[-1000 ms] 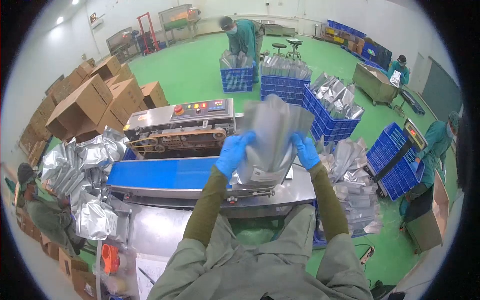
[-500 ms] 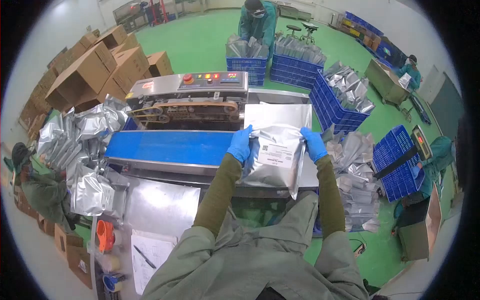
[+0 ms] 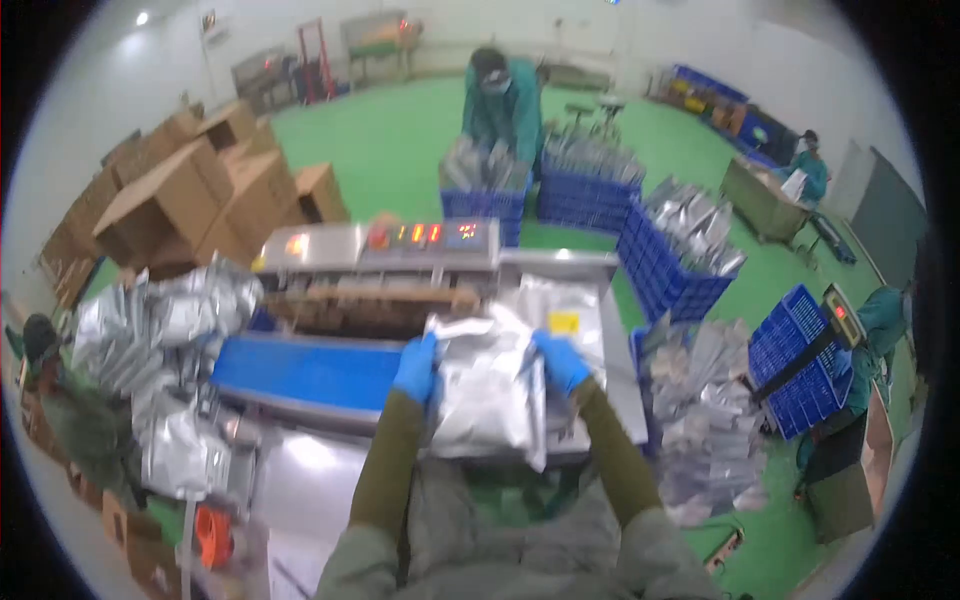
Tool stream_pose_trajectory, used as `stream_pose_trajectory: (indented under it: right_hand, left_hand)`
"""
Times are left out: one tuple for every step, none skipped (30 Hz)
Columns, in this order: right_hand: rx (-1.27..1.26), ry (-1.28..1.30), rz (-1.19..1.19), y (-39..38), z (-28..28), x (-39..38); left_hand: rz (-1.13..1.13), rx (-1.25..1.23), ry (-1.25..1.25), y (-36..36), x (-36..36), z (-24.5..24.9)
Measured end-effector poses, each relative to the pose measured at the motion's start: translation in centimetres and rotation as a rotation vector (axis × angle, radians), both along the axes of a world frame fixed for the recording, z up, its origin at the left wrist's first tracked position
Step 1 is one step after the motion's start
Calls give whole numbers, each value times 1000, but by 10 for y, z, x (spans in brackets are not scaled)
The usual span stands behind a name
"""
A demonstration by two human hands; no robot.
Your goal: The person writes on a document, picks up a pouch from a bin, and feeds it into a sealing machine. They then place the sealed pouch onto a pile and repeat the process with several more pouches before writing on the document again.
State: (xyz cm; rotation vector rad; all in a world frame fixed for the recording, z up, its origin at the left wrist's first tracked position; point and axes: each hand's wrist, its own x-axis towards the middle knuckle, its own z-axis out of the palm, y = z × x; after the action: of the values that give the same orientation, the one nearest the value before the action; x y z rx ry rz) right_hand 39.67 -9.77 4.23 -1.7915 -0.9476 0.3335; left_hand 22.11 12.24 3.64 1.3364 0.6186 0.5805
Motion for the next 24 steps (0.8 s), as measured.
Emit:
stream_pose_trajectory:
  right_hand:
    - [-112, 168, 21, 2, 22, -11]
    - [-230, 357, 51, -3, 39, -23]
    - [-118, 516, 60, -17, 58, -39]
    - [-10, 679, 76, -32, 74, -56]
    - [-11, 645, 46, -48, 81, -66]
    - [-15, 613, 17, -67, 80, -71]
    - [43, 651, 18, -87, 69, -75]
    - [101, 687, 20, -108, 54, -78]
    - [84, 771, -30, -128, 40, -81]
    - [64, 849, -79, -145, 25, -85]
    - [78, 871, -150, -159, 8, -90]
    - [94, 889, -222, -171, -8, -96]
    - [111, 852, -275, -184, -21, -100]
    - [131, 815, -328, -196, -30, -103]
    - [136, 804, -326, -205, -31, -106]
    - [177, 854, -384, -214, -29, -111]
    - [221, 904, -444, -221, -31, -114]
    - [233, 895, -443, -228, -43, -115]
    - [199, 932, -473, -237, -58, -115]
    - [163, 970, -503, -243, -68, -117]
    - [94, 979, -519, -245, -72, -119]
    - [99, 973, -517, -249, -83, -121]
    - [128, 1096, -496, -253, -94, -122]
    - [155, 1221, -472, -255, -105, -121]
  left_hand:
    - [-22, 63, 15, 1, -14, 19]
    - [42, 54, -16, 13, -19, 8]
    - [65, 170, 50, 21, -34, 14]
    - [130, 84, 192, 23, -53, 39]
    - [173, -111, 24, 29, -71, 46]
    - [297, 38, -20, 28, -85, 46]
    - [428, 193, -45, 28, -99, 46]
    - [405, 320, 32, 31, -114, 45]
    - [345, 328, 78, 31, -127, 43]
    - [288, 333, 119, 32, -137, 41]
    - [294, 332, 111, 35, -143, 40]
    - [257, 403, 192, 40, -146, 41]
    - [219, 474, 273, 42, -148, 44]
    - [258, 597, 427, 38, -150, 67]
    - [242, 540, 414, 54, -152, 60]
    - [224, 485, 403, 75, -159, 54]
    - [201, 429, 312, 86, -163, 59]
    - [210, 349, 402, 97, -169, 68]
    - [194, 291, 358, 119, -177, 66]
    - [177, 231, 316, 140, -185, 62]
    - [176, 235, 306, 150, -188, 68]
    - [130, 37, 181, 157, -191, 76]
    - [82, -160, 57, 167, -198, 81]
    - [85, -158, 51, 194, -207, 70]
